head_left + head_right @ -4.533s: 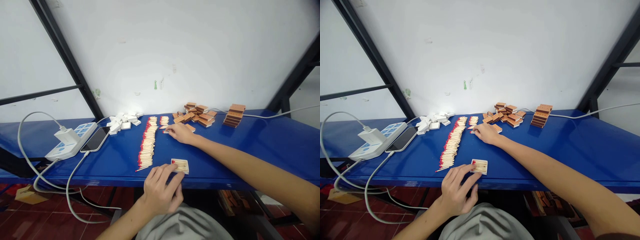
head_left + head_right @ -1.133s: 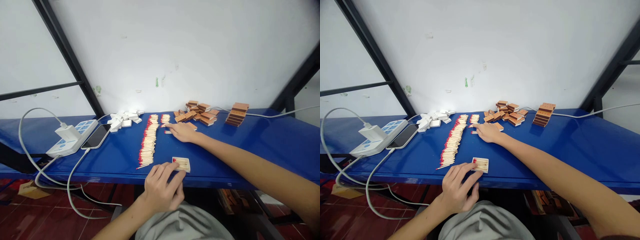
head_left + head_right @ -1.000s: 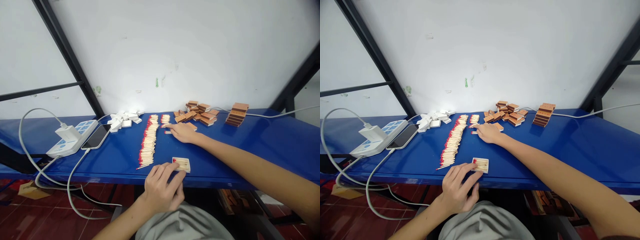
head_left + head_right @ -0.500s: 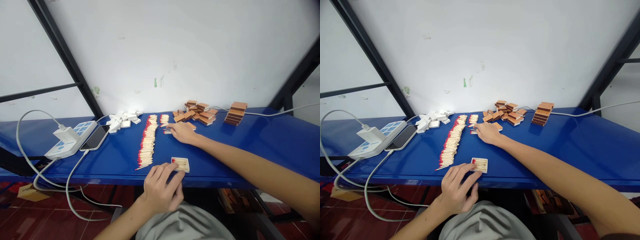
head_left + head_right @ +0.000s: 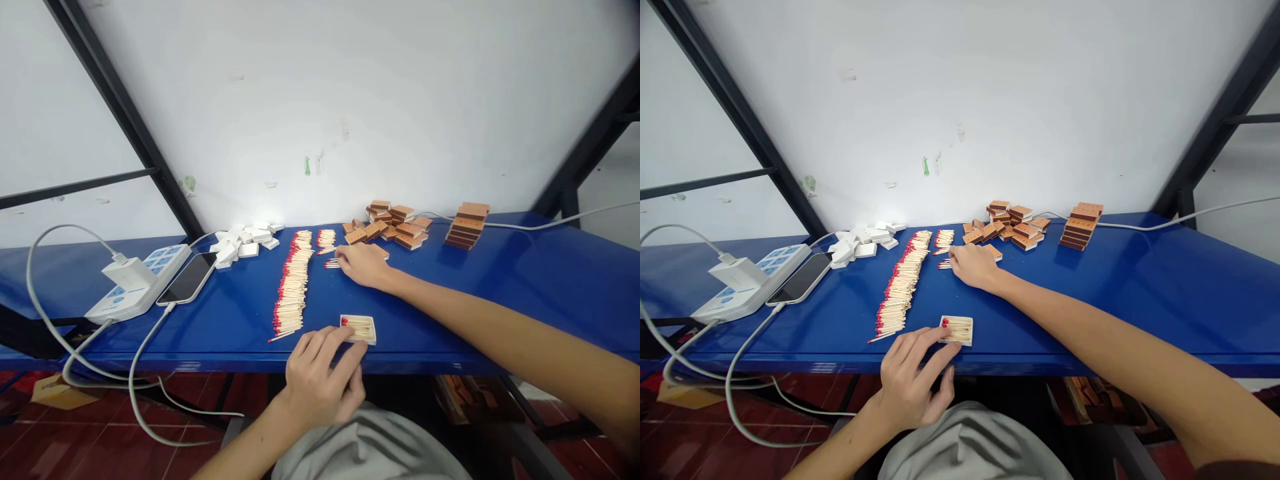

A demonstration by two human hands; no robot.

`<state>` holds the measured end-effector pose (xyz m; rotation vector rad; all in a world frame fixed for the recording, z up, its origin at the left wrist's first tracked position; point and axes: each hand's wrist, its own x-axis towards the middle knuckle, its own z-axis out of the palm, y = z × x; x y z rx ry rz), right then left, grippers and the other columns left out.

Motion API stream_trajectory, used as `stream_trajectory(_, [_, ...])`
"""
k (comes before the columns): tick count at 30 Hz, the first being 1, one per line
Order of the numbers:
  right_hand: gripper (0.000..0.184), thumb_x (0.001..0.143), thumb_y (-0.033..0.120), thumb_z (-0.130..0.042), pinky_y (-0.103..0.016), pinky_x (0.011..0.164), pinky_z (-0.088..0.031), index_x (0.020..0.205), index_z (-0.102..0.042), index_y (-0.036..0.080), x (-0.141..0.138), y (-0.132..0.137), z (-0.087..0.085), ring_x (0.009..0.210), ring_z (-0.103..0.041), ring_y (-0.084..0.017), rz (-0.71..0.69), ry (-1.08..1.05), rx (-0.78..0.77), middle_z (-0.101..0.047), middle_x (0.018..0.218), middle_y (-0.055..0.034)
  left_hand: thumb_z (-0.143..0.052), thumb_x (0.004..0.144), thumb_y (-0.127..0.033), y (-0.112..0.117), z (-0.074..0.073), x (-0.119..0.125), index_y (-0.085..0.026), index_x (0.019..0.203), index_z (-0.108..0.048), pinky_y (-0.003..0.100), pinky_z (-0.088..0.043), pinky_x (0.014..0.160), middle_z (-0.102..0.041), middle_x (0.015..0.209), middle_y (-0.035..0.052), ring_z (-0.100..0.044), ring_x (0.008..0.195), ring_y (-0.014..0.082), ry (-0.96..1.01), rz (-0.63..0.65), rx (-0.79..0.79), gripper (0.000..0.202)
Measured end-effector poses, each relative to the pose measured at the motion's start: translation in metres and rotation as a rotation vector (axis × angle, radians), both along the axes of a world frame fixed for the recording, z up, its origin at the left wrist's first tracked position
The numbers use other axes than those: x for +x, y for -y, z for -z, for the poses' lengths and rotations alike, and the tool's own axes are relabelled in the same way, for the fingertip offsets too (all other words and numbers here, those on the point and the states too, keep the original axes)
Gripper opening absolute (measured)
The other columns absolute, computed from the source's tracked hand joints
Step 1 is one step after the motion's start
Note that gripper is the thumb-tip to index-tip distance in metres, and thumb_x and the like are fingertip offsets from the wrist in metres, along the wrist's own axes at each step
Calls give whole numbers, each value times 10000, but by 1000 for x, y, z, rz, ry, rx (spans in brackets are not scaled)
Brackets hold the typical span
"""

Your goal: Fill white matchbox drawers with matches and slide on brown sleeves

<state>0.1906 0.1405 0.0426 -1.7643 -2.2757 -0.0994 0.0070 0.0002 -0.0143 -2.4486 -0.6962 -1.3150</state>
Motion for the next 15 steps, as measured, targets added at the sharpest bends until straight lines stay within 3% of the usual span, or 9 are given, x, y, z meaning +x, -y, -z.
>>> stream_trajectory(5, [250,948,271,-422,-309,697,-385,1075,-631,221,-1,0,1,915,-666,-253,21,8,15,-730,963,-82,-566,780,-152,-1,2,0,-163,1090,-679,374,-501,771,-686,1081,108,-637,924,254,-2,0,-8,330])
stream_trajectory(15, [284,981,304,-344,-326,669,-372,1070,-597,211,1,0,3,915,-670,-277,22,39,11,-723,987,-108,-573,780,-158,1,1,-1,-165,1098,-673,374,-498,776,-685,1084,105,-632,928,255,-2,2,-15,333])
